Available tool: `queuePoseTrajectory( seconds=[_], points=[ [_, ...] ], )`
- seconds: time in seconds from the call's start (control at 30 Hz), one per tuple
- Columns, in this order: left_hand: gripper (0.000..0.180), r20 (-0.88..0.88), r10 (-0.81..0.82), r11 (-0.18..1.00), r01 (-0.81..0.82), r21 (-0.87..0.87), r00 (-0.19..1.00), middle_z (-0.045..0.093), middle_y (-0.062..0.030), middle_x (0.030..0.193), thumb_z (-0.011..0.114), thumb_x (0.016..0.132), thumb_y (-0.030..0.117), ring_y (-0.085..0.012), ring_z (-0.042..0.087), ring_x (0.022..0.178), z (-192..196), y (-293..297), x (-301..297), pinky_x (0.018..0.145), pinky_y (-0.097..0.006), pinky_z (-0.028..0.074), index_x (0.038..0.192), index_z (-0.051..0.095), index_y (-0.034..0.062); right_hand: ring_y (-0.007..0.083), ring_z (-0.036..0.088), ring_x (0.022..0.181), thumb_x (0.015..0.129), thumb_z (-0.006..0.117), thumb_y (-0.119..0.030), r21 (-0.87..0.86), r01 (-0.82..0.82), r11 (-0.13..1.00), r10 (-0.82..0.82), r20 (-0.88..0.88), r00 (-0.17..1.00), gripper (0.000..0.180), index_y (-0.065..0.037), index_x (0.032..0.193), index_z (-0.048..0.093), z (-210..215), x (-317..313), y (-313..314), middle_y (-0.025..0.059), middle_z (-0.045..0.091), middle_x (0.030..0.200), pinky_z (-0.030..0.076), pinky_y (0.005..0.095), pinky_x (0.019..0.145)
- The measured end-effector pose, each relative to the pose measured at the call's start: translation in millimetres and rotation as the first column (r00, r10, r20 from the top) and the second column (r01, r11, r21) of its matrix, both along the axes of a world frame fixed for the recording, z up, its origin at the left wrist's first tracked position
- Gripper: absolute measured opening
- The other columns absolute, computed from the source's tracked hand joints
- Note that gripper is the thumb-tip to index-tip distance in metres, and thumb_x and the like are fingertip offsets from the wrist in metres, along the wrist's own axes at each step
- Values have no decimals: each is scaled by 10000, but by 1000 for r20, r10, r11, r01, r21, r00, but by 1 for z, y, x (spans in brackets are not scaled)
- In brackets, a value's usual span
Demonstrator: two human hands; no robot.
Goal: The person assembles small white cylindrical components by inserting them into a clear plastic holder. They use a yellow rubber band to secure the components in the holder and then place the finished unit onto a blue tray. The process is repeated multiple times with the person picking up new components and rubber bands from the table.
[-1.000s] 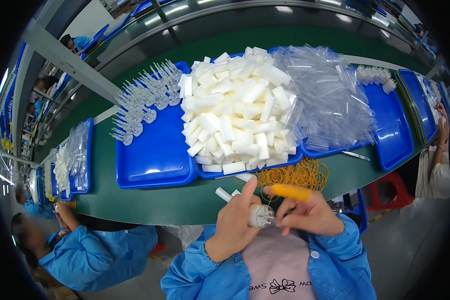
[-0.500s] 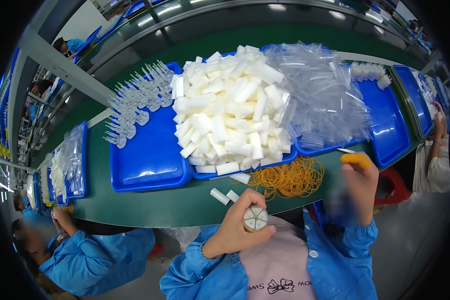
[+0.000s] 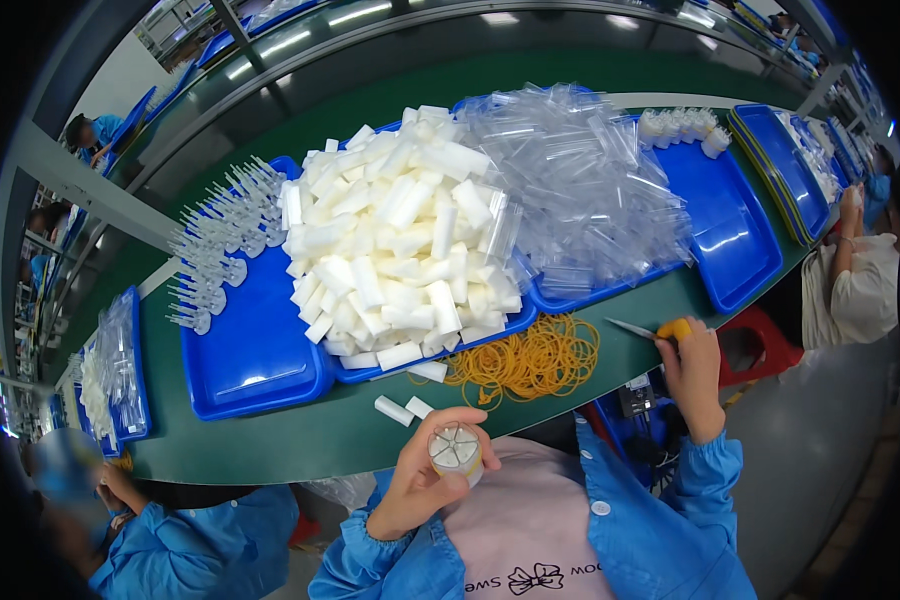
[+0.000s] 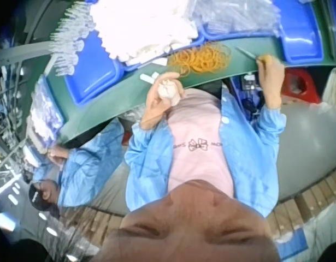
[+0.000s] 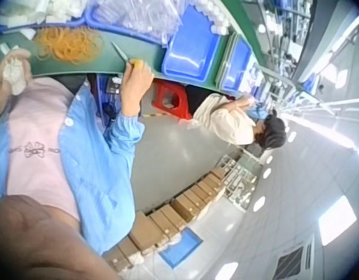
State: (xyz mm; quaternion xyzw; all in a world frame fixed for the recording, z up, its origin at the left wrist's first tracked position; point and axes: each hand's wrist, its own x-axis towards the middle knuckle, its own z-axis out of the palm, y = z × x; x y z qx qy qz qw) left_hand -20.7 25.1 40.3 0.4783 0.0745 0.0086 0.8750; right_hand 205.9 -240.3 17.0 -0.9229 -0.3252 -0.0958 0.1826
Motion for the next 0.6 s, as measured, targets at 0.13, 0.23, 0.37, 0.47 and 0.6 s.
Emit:
queuePoseTrajectory(
  seconds=[0.13, 0.23, 0.37, 0.47, 0.6],
  points=[
    [620, 13, 11, 999, -11, 38, 1000, 551, -93, 986, 679, 803, 220, -175, 549, 915, 2, 0, -1, 824, -306, 436, 1300, 372, 13, 251, 595, 774, 794, 603, 10, 190, 90, 978, -41, -248, 968, 183, 16, 974, 574, 16, -23, -3, 130, 577, 904, 451, 330, 684],
    [558, -90, 27, 978, -7, 209, 996, 552, -85, 958, 690, 799, 210, -172, 559, 861, 11, -4, -1, 780, -302, 453, 1253, 429, 17, 175, 617, 743, 844, 558, 23, 550, 186, 814, 99, -448, 889, 147, 29, 991, 571, 17, -27, 0, 87, 591, 852, 473, 265, 676],
    [532, 24, 85, 651, -74, 755, 996, 568, -112, 912, 732, 743, 175, -221, 563, 802, 17, -6, 8, 729, -305, 447, 1185, 489, 7, 136, 619, 759, 875, 550, -1, 732, 368, 573, 144, -532, 834, 131, 35, 998, 577, 12, -31, 15, 56, 614, 848, 496, 247, 698],
    [504, 72, 93, 490, -109, 865, 993, 560, -137, 866, 739, 735, 190, -275, 571, 754, 18, -6, 9, 672, -328, 456, 1155, 522, 15, 142, 617, 739, 859, 580, -19, 491, 138, 860, 33, -323, 946, 80, 32, 913, 610, 12, -29, 27, 76, 635, 819, 470, 235, 669],
    [508, 83, 102, 376, -116, 919, 991, 571, -135, 867, 741, 727, 220, -287, 581, 755, 18, -7, 7, 665, -344, 462, 1153, 536, 36, 179, 621, 703, 813, 565, 32, 720, 277, 636, 404, -617, 676, 84, 67, 872, 613, 38, -69, 63, 118, 620, 804, 484, 253, 629]
  ],
)
